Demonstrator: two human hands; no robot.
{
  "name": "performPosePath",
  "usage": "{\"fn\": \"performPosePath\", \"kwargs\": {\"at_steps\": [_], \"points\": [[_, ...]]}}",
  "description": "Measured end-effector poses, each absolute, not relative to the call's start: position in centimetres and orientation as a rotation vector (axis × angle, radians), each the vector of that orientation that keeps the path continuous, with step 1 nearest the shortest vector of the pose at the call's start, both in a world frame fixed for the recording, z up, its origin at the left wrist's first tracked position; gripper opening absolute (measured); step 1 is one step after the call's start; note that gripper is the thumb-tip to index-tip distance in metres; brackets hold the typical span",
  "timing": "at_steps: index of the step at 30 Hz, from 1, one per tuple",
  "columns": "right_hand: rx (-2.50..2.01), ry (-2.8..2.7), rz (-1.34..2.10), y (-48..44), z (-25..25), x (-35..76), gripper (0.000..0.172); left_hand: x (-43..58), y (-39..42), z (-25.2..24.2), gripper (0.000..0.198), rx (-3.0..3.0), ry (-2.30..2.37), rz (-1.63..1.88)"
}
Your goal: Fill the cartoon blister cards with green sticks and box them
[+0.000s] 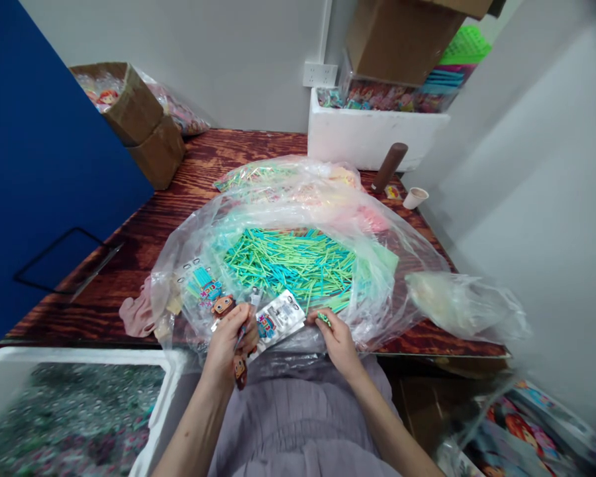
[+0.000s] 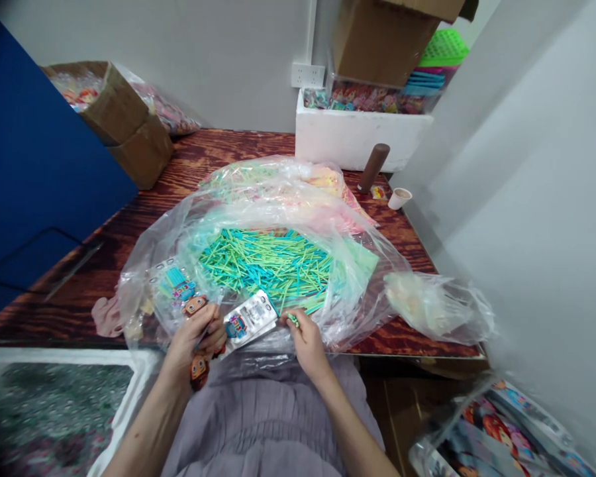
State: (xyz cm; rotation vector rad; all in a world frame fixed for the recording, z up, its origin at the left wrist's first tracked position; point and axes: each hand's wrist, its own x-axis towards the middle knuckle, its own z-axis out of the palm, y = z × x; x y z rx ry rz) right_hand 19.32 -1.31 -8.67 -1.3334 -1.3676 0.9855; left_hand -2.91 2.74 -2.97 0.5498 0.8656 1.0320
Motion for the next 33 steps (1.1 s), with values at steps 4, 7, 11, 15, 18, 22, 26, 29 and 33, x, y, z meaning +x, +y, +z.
{"fn": "performPosePath", "kwargs": {"at_steps": [4,7,11,15,18,22,26,29,33], "points": [[-1.327,-1.374,0.982,-1.3,-8.8,19.4,0.019,-3.0,2.5,-3.1,0.047,0.58,0.89,1.039],[-1.328,-1.379,0.98,-1.3,-8.9,19.4,0.019,-3.0,1.7,-2.8,0.038,0.586,1.03,1.097],[-1.328,-1.38,0.973,-1.4,-8.8,19.4,0.019,-2.9,1.1,-2.5,0.036,0.582,1.107,1.172],[-1.334,-1.375,0.98,-1.4,-8.9,19.3,0.018,-2.6,1.1,-2.5,0.04,0.597,1.082,1.172],[-1.336,-1.371,0.983,-1.4,-8.9,19.4,0.018,-2.6,1.1,-2.6,0.034,0.716,1.062,1.108],[-1.327,-1.372,0.984,-1.3,-8.8,19.4,0.018,-2.8,1.2,-2.9,0.024,0.796,1.125,1.1],[-1.315,-1.37,0.986,-1.3,-8.8,19.3,0.018,-2.8,1.9,-3.0,0.028,0.793,1.241,1.238],[-1.319,-1.369,0.981,-1.3,-8.8,19.3,0.018,-2.9,2.6,-3.2,0.029,0.874,1.25,1.257],[-1.326,-1.374,0.978,-1.3,-8.7,19.3,0.019,-3.0,3.1,-3.6,0.028,0.911,1.238,1.217]]}}
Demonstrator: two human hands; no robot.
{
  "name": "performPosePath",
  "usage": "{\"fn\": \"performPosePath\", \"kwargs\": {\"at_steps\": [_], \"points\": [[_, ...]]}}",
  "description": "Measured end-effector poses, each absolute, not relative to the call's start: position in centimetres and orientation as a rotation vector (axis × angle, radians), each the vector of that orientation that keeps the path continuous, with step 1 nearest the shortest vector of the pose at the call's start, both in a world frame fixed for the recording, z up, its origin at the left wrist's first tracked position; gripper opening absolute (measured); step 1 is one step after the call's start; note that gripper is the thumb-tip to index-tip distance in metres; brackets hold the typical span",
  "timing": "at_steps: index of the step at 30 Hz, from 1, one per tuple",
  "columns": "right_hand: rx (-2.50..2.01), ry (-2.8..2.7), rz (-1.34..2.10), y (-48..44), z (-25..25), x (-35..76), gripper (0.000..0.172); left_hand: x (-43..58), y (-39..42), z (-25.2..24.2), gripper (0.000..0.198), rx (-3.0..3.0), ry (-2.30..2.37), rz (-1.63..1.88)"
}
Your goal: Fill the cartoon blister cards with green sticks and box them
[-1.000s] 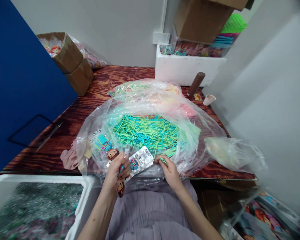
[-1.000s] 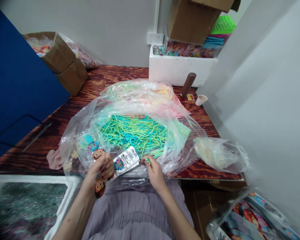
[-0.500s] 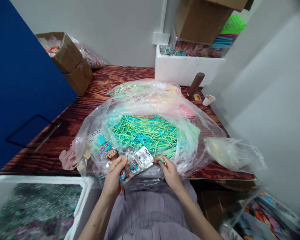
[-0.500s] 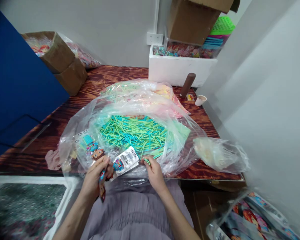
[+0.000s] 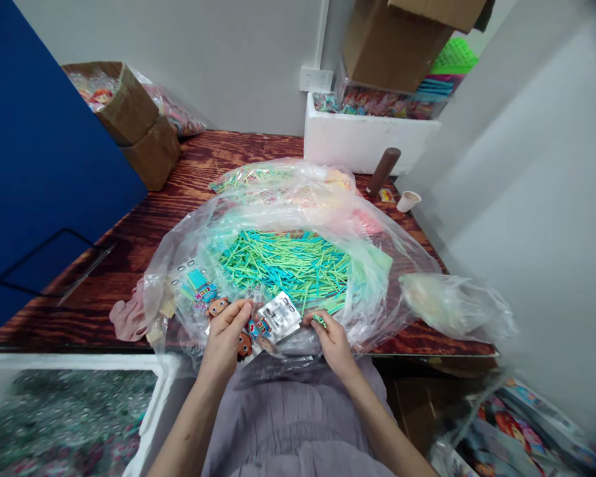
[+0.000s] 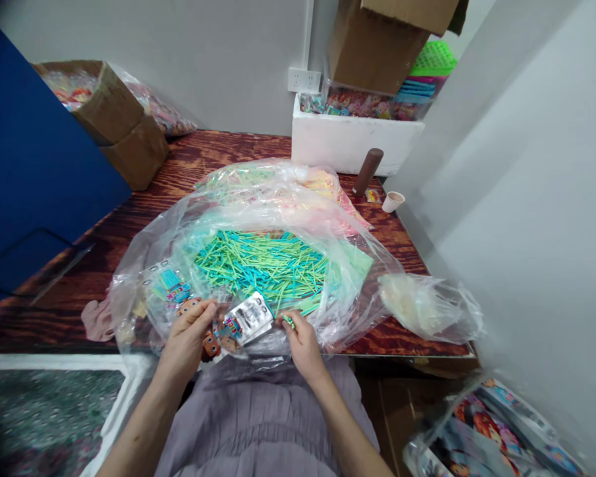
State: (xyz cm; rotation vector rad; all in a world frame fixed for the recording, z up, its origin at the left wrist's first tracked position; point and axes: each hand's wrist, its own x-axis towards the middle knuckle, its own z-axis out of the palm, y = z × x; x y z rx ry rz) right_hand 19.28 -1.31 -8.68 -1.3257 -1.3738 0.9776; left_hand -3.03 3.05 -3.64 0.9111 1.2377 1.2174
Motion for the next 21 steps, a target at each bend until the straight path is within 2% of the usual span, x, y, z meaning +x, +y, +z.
{"fn": "performPosePath", "kwargs": {"at_steps": [5,11,21], "points": [[-1.33,-1.372,0.98,-1.4,-8.6,19.4,0.02,-3.4,2.9,-3.4,0.036,0.769,1.269,1.257],[-1.317,-1.368,0.992,-1.3,-8.8,19.3,0.02,-3.0,2.6,-2.2,0.031,0.707,1.277,1.212],[-1.313,-1.389,0.962,-1.4,-8.5,19.3,0.019,-2.0,2.3,-2.2,0.029,1.0,1.342,1.158]]}}
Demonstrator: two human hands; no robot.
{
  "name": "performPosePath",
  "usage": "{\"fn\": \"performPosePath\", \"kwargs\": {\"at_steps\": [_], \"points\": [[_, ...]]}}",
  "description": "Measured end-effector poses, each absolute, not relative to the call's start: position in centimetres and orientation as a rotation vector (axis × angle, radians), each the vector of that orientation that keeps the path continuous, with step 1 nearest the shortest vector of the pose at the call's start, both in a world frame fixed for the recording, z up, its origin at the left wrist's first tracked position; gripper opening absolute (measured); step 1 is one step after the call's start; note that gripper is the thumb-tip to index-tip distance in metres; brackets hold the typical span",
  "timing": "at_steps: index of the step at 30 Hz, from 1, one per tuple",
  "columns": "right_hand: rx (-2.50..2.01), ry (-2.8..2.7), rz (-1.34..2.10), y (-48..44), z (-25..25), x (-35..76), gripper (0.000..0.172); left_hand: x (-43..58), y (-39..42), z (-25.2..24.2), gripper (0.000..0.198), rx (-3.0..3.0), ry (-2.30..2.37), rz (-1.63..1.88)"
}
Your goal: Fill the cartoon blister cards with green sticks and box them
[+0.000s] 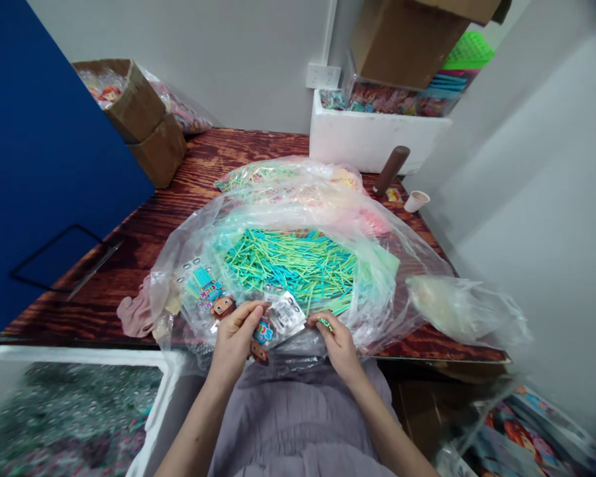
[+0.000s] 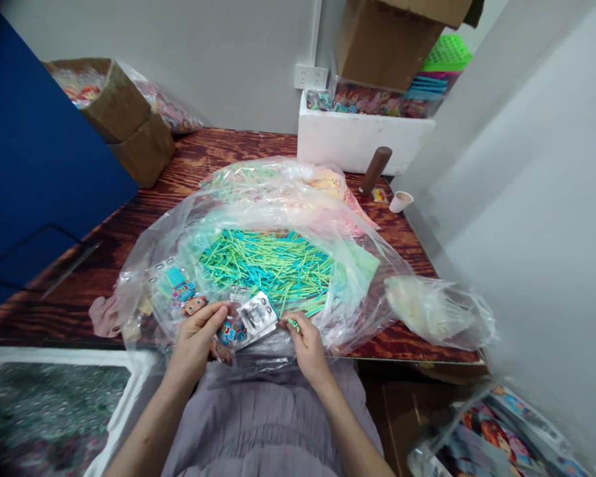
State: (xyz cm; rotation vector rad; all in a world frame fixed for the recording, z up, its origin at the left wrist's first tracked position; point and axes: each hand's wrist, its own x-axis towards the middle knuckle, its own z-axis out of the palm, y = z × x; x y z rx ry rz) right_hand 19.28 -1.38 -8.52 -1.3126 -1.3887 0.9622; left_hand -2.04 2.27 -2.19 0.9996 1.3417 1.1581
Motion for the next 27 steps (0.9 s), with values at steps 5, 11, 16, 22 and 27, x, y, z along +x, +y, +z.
{"fn": "performPosePath", "kwargs": {"at_steps": [5,11,16,22,27], "points": [[-1.323,-1.396,0.96,-1.4,-8.4,19.3,0.019,-2.0,2.3,-2.7,0.032,0.942,1.306,1.144],[-1.339,-1.324,1.015,-1.3,-8.3,19.5,0.02,-2.5,2.3,-2.9,0.03,0.598,1.227,1.185],[-1.31,-1.209,1.121,-0.7,-7.6,20.0,0.018,-3.3,2.5,-2.6,0.031,0.555,1.198,1.261],[-1.284,-1.199,1.172,0.6,-6.1,20.8,0.021,-3.2,2.5,-2.5,0.036,0.56,1.234,1.27],[-1.275,-1.278,1.145,1.5,-5.1,21.0,0.025,-3.1,2.4,-2.5,0.042,0.548,1.269,1.245]]}}
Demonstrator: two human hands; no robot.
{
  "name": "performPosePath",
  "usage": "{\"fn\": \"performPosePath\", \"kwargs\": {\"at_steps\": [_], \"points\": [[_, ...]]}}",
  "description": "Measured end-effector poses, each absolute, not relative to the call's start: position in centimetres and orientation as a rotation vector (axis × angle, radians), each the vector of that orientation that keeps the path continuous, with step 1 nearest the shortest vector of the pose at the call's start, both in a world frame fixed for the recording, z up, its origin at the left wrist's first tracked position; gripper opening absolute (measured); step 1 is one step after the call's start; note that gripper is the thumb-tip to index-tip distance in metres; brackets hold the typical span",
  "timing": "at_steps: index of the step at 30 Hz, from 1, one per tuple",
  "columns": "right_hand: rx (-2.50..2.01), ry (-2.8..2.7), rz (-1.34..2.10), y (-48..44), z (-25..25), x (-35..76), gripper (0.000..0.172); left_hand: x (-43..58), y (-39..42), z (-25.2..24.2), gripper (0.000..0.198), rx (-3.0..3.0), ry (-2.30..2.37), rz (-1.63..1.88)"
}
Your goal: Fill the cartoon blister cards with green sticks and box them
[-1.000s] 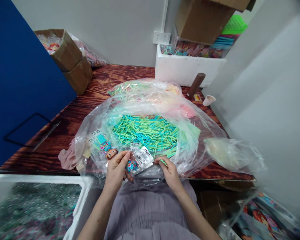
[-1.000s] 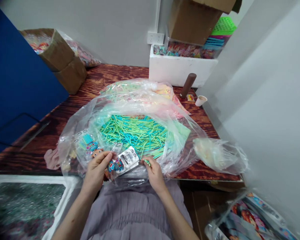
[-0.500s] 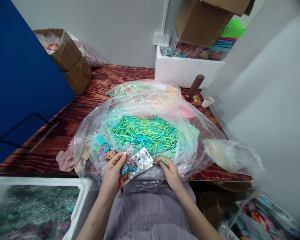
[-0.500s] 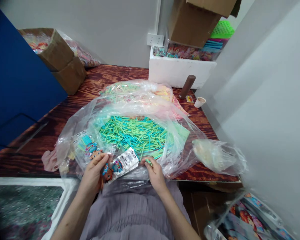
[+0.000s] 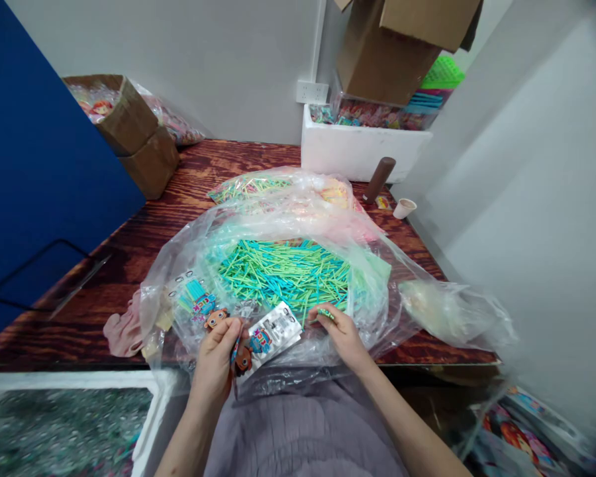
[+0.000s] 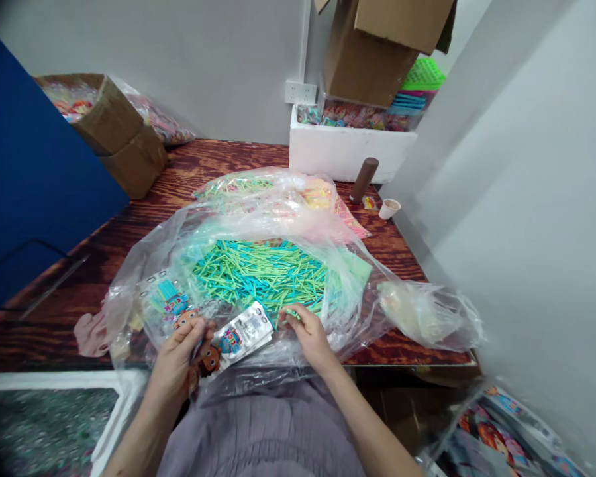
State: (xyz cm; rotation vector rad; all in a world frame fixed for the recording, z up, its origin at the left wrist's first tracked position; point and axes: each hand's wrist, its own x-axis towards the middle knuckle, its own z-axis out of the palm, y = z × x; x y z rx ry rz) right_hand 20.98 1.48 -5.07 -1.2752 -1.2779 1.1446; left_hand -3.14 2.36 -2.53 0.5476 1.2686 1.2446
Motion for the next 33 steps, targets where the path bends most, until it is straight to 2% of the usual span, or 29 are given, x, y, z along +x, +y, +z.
{"fn": "performPosePath", "kwargs": {"at_steps": [7,33], "points": [[-1.243,-1.221,1.225,2.4,-4.6,20.8,0.025,-3.6,2.6,-3.3,0.034,0.575,1.218,1.25],[-1.249,-1.081,1.316,2.3,-5.0,21.0,0.03,-3.6,1.8,-3.7,0.036,0.525,1.202,1.167]]}}
